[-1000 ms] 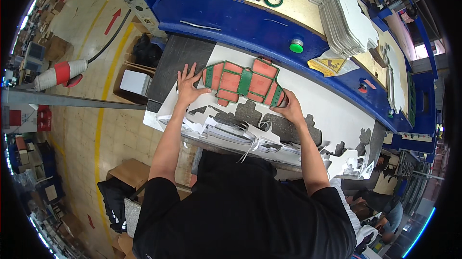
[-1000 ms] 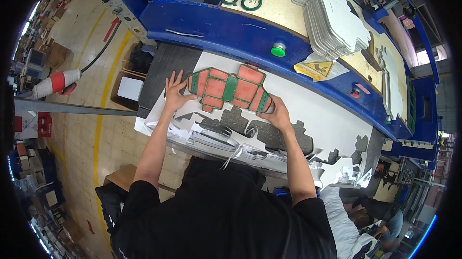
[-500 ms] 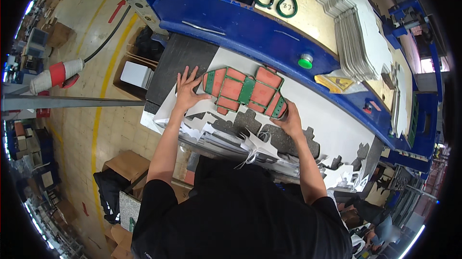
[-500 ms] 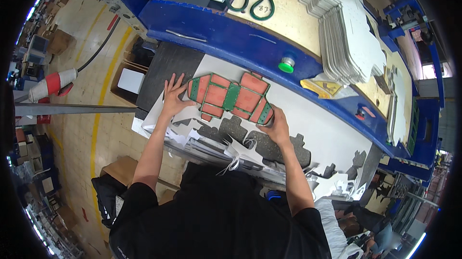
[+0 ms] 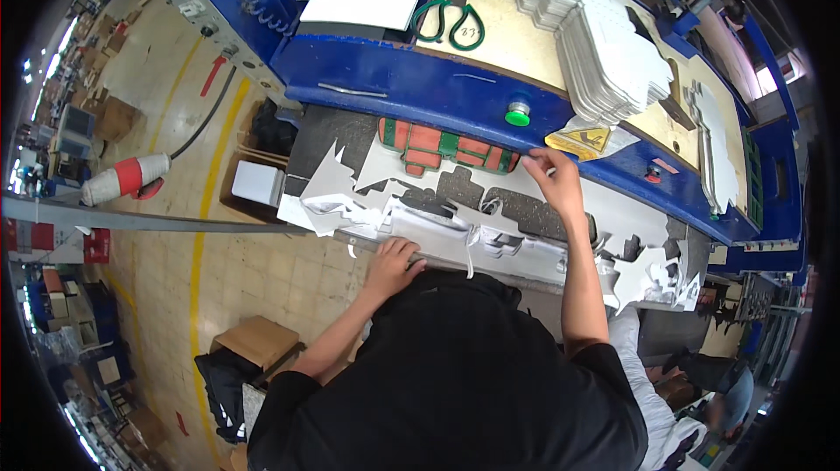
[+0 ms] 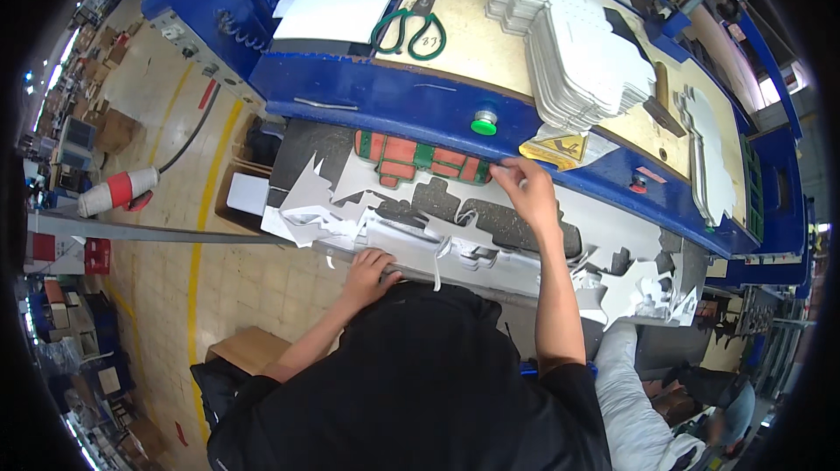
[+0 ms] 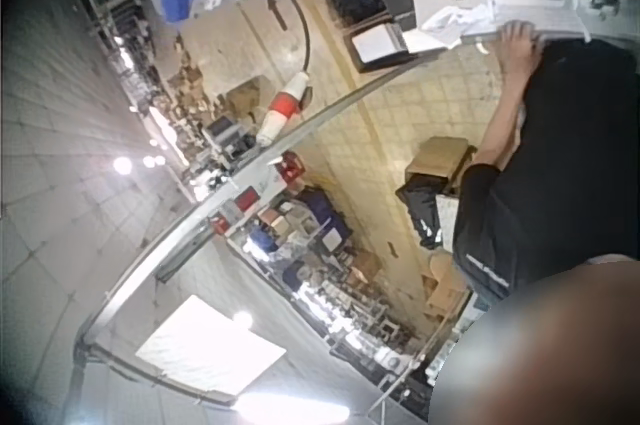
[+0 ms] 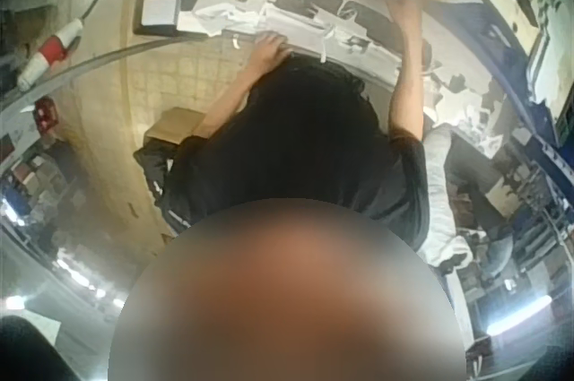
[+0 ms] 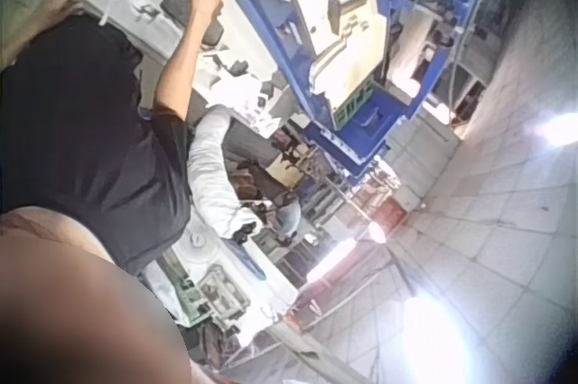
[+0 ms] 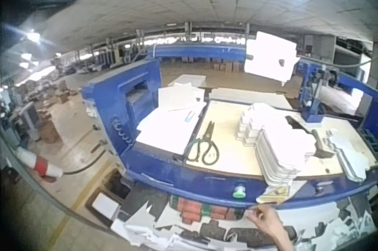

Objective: Operator uses a die-cutting machine to cut shoe patterns from white material sheets, placing the die mold, cycling the machine, and removing the cut components.

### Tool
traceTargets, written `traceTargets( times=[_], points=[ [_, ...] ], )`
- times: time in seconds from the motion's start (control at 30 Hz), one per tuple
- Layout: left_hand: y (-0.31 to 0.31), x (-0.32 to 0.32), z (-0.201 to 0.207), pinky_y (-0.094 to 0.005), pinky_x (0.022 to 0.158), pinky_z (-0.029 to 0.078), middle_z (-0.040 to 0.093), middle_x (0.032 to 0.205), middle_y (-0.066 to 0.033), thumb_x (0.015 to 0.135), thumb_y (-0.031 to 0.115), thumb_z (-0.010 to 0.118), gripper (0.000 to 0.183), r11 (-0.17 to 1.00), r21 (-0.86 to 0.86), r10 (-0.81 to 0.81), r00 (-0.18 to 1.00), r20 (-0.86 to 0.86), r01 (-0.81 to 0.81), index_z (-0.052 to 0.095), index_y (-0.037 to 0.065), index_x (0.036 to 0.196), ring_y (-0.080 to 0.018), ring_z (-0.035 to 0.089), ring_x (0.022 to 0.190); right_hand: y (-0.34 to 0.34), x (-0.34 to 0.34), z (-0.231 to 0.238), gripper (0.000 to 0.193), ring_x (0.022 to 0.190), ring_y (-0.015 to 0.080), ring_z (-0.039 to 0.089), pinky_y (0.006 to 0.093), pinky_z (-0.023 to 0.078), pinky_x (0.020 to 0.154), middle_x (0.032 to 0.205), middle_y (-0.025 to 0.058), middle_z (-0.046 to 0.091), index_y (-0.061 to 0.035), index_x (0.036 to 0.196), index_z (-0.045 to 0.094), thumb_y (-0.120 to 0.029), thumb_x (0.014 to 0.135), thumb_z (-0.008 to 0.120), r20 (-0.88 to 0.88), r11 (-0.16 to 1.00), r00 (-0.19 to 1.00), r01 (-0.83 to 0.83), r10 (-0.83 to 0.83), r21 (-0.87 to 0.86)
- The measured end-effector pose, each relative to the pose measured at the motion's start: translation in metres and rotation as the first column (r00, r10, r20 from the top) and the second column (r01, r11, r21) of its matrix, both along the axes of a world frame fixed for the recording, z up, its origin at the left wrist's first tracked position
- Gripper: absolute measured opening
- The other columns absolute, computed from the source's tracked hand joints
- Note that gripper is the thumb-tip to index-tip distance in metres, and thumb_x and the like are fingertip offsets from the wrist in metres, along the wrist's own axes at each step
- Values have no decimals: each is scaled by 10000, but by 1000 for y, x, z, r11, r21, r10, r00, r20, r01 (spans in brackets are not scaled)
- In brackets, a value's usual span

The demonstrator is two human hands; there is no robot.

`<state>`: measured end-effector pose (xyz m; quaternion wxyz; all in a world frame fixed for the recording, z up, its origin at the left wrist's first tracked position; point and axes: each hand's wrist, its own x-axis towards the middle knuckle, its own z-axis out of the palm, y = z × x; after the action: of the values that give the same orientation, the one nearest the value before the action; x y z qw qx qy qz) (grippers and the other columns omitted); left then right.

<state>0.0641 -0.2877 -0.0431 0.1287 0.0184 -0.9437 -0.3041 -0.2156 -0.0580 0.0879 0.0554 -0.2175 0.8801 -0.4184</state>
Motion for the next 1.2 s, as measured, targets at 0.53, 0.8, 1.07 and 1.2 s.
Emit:
traceTargets(
  times=[0.53, 0.8, 1.07, 1.2],
  points=[
    [-3, -90, -7, -421, 863, 359, 549, 896, -72, 816, 395, 689, 295, 982, 36, 190, 975, -117, -187, 601, 114, 818, -282, 515, 972, -15, 35, 27, 492, 489, 69, 452, 271, 350, 478, 520, -3, 521, -15, 654, 641, -377, 983, 582, 15, 982, 999, 44, -42, -184],
    [-6, -89, 12, -422, 914, 344, 556, 962, -96, 867, 442, 631, 362, 997, -47, 49, 996, -78, -53, 622, 83, 909, -281, 504, 1015, 59, 132, -79, 300, 939, 271, 577, 418, 438, 829, 976, 121, 603, -69, 1010, 657, -254, 788, 735, -332, 929, 941, 70, 60, 364],
    [17, -89, 10, -449, 953, 384, 560, 987, -145, 846, 363, 654, 331, 985, -39, 162, 980, -118, -167, 629, 43, 927, -325, 496, 1040, 57, 137, -107, 384, 1064, 315, 508, 486, 349, 929, 1066, 106, 552, -111, 1084, 608, -215, 751, 769, -374, 864, 927, 219, -39, 453],
    [12, -91, 8, -455, 931, 397, 570, 998, -159, 847, 365, 650, 336, 976, -59, 205, 974, -100, -212, 630, 39, 922, -329, 504, 1028, 50, 133, -110, 345, 1068, 311, 507, 486, 350, 909, 1069, 109, 557, -108, 1077, 619, -213, 775, 751, -354, 849, 935, 214, -34, 483]
  ],
)
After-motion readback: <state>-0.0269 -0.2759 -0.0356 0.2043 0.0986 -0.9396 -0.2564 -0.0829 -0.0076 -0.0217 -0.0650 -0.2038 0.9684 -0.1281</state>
